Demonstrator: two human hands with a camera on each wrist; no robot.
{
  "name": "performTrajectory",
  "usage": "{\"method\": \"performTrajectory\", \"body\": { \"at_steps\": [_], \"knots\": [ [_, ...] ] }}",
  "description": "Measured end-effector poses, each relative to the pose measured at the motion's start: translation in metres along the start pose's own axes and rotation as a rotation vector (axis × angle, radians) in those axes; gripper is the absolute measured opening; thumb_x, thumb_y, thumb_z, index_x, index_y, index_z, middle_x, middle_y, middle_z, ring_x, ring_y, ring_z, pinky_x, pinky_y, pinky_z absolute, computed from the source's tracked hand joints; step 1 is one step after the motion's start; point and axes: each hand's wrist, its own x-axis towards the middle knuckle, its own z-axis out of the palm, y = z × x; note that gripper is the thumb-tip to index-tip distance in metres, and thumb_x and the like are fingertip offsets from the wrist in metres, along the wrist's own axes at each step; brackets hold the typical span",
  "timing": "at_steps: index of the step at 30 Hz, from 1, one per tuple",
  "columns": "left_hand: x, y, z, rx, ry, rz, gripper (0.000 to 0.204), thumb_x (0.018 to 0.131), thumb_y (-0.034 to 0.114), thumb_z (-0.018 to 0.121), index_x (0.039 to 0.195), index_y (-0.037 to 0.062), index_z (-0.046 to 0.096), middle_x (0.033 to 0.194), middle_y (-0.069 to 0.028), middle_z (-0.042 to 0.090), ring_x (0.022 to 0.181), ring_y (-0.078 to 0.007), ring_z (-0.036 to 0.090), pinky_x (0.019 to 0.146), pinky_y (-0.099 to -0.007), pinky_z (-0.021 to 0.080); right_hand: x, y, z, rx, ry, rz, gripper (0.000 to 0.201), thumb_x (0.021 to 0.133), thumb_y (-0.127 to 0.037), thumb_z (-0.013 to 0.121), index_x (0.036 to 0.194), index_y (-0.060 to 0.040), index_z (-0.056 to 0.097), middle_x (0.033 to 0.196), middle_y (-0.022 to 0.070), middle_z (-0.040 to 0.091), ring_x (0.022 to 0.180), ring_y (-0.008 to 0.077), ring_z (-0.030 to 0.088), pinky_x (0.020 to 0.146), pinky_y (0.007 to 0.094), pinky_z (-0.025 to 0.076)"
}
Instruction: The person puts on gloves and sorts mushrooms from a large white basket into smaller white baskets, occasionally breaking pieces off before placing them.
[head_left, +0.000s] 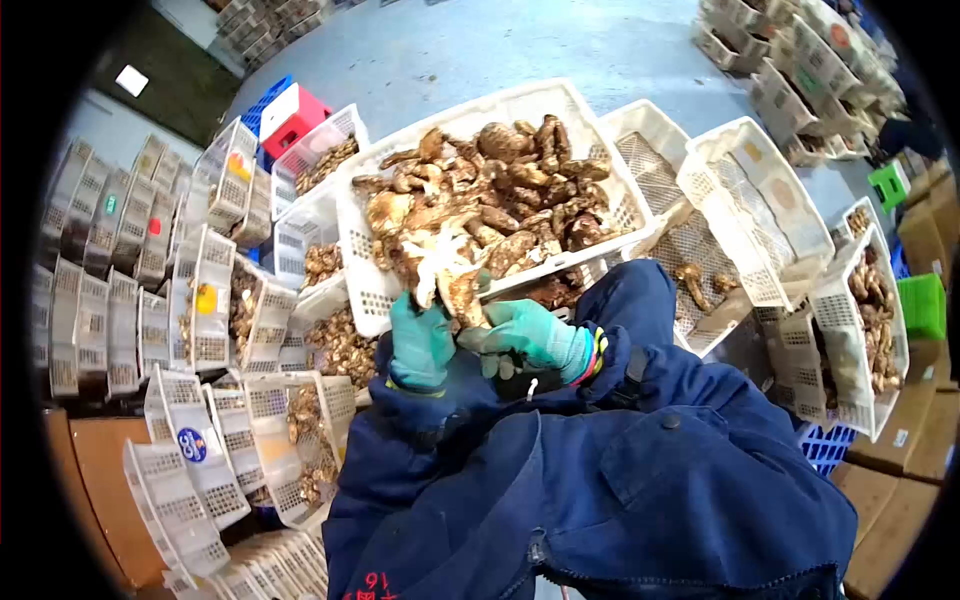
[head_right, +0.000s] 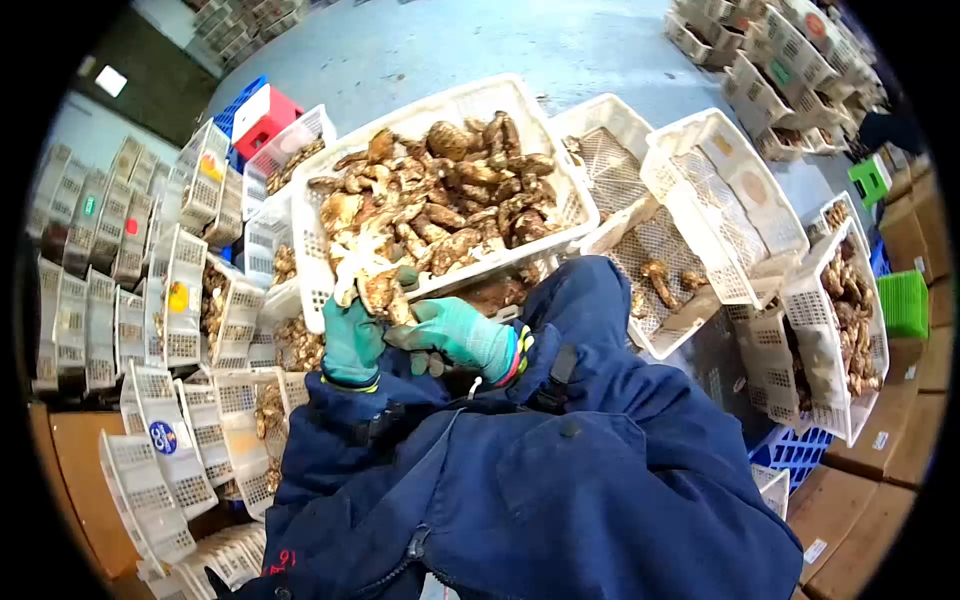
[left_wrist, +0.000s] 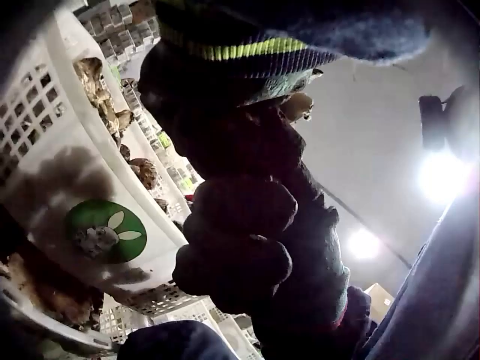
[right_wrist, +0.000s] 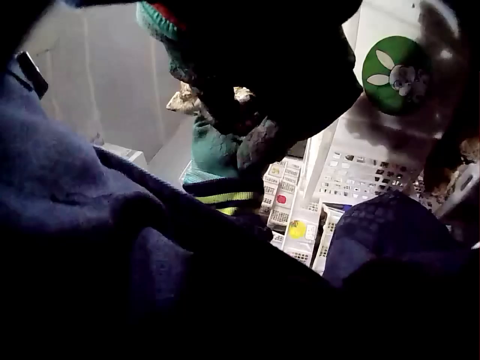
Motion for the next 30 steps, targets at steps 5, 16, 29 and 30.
{"method": "performTrajectory", "body": {
  "at_steps": [5,16,29,30],
  "knots": [
    [0.016,-0.02,-0.019,-0.061,-0.112,-0.004,0.044,0.098,0.024,0.044,0.135,-0.0002,0.043,0.127,-0.0127,0.055,0.109,-0.0254,0.058,0.095,-0.0368,0.048,-0.018,-0.014,-0.031,-0.057,0.008,-0.207,0.017,0.088,-0.015,0.064,0.102,-0.0048,0.066,0.065,0.0059,0.063,0.054,0.0097,0.061,0.043,0.021,0.043],
    [0.029,-0.011,-0.026,0.276,0.088,-0.035,0.043,0.101,0.03,0.046,0.131,-0.0009,0.049,0.113,-0.0135,0.065,0.109,-0.0207,0.06,0.095,-0.0311,0.045,-0.083,-0.014,-0.296,0.166,0.84,-0.186,0.025,0.09,-0.028,0.06,0.106,-0.0098,0.065,0.081,0.0045,0.065,0.054,0.0093,0.053,0.043,0.0231,0.04],
    [0.03,-0.019,-0.021,0.401,0.017,0.106,0.037,0.101,0.021,0.046,0.127,-0.0054,0.051,0.108,-0.0144,0.067,0.104,-0.018,0.06,0.094,-0.0274,0.043,-0.018,-0.103,-0.228,-1.004,0.802,-0.571,0.044,0.091,-0.017,0.057,0.134,-0.0065,0.051,0.113,0.0146,0.063,0.097,0.0226,0.061,0.083,0.0312,0.048],
    [0.029,-0.02,-0.021,0.362,0.018,0.088,0.037,0.101,0.021,0.046,0.127,-0.0052,0.051,0.109,-0.0147,0.066,0.105,-0.0183,0.06,0.095,-0.0278,0.043,-0.016,-0.123,-0.195,-1.167,0.661,-0.421,0.046,0.089,-0.012,0.057,0.134,-0.0059,0.05,0.112,0.0159,0.062,0.102,0.0245,0.06,0.087,0.0314,0.047]
  ]
}}
